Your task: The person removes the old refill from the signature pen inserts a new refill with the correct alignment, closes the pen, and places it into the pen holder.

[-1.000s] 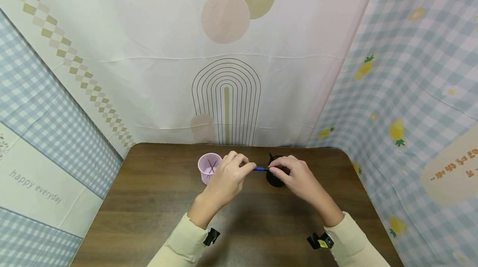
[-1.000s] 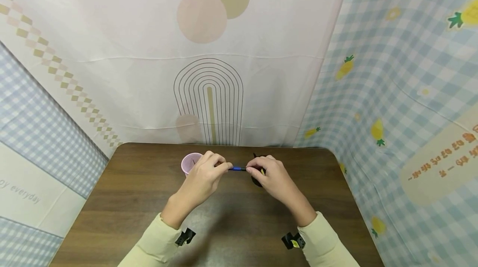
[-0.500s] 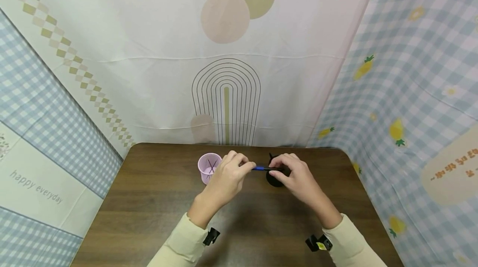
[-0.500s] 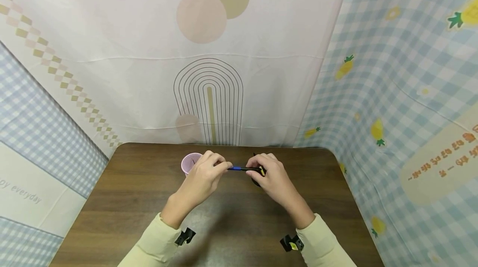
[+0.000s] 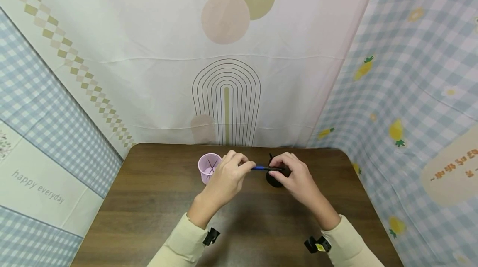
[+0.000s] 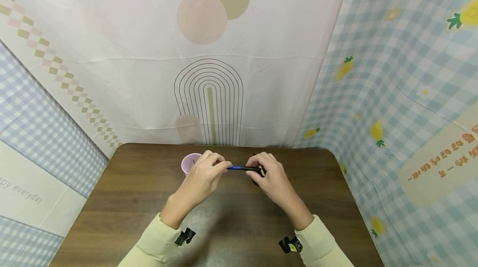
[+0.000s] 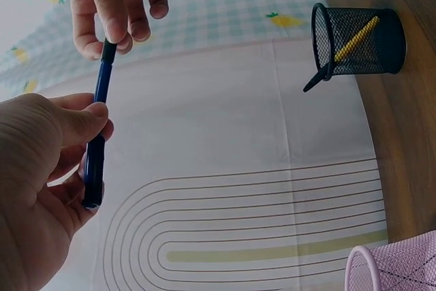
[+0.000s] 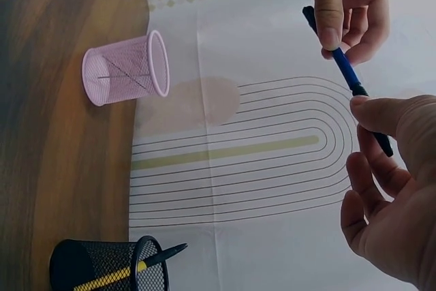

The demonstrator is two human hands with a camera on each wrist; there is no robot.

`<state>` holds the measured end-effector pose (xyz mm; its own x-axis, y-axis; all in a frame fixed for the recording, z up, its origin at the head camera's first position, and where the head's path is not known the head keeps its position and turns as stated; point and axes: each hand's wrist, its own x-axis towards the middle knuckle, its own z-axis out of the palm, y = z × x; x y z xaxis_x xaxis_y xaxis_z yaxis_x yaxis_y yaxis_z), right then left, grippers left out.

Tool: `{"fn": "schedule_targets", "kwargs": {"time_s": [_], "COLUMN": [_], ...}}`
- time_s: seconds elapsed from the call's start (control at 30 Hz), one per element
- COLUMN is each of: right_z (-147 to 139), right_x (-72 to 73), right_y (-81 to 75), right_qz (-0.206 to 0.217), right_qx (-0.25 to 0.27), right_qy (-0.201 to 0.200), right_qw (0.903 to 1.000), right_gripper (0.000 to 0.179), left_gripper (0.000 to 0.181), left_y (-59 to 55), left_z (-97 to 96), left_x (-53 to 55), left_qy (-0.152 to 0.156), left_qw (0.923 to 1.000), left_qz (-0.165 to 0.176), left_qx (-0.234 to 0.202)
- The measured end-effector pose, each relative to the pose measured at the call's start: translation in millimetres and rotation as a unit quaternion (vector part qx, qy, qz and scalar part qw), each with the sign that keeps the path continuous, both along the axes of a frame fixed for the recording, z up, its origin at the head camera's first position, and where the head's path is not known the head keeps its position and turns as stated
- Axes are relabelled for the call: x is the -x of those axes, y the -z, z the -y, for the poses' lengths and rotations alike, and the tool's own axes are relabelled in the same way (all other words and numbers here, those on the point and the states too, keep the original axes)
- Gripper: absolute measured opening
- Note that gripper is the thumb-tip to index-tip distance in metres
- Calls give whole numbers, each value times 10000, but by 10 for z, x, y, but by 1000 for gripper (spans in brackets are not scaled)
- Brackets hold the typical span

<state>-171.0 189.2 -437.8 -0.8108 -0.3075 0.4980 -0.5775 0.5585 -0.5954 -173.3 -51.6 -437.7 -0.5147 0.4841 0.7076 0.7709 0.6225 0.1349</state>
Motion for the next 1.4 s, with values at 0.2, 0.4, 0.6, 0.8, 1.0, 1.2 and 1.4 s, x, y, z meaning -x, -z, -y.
{"fn": "schedule_targets", "kwargs": {"time_s": [0.2, 0.4, 0.6, 0.8, 1.0, 1.2, 1.4], "right_z": [-27, -75, -107, -116, -104, -83, -68], "right_x": [-10, 29, 81, 95, 84, 59, 26], "right_y": [-33, -88, -146, -145, -134, -115, -67], "right_qz": [363, 856, 1533, 1444, 1102, 771, 445], "right_qx": [-105, -357, -455, -609, -590, -454, -217], "right_qy": [26, -3, -154, -186, -178, -141, -56], "right_qw": [9993, 9957, 9870, 9875, 9920, 9959, 9988], "right_gripper": [34, 23, 15, 13, 8, 11, 18], "left_gripper": [17, 19, 24, 25, 25, 25, 26], "left_y": [-2, -12, -26, -19, -10, -8, -4], "left_z": [2, 5, 3, -6, -13, -14, -15], "left_x": [-1, 1, -1, -2, -3, -2, -1], "left_qy": [10, 27, 45, -12, -29, -33, -3], "left_qw": [10000, 10000, 9999, 9996, 9996, 9996, 9998], "left_qz": [-17, -59, -70, -176, -197, -194, -146], "left_qx": [42, 41, 119, 202, 210, 197, 149]}}
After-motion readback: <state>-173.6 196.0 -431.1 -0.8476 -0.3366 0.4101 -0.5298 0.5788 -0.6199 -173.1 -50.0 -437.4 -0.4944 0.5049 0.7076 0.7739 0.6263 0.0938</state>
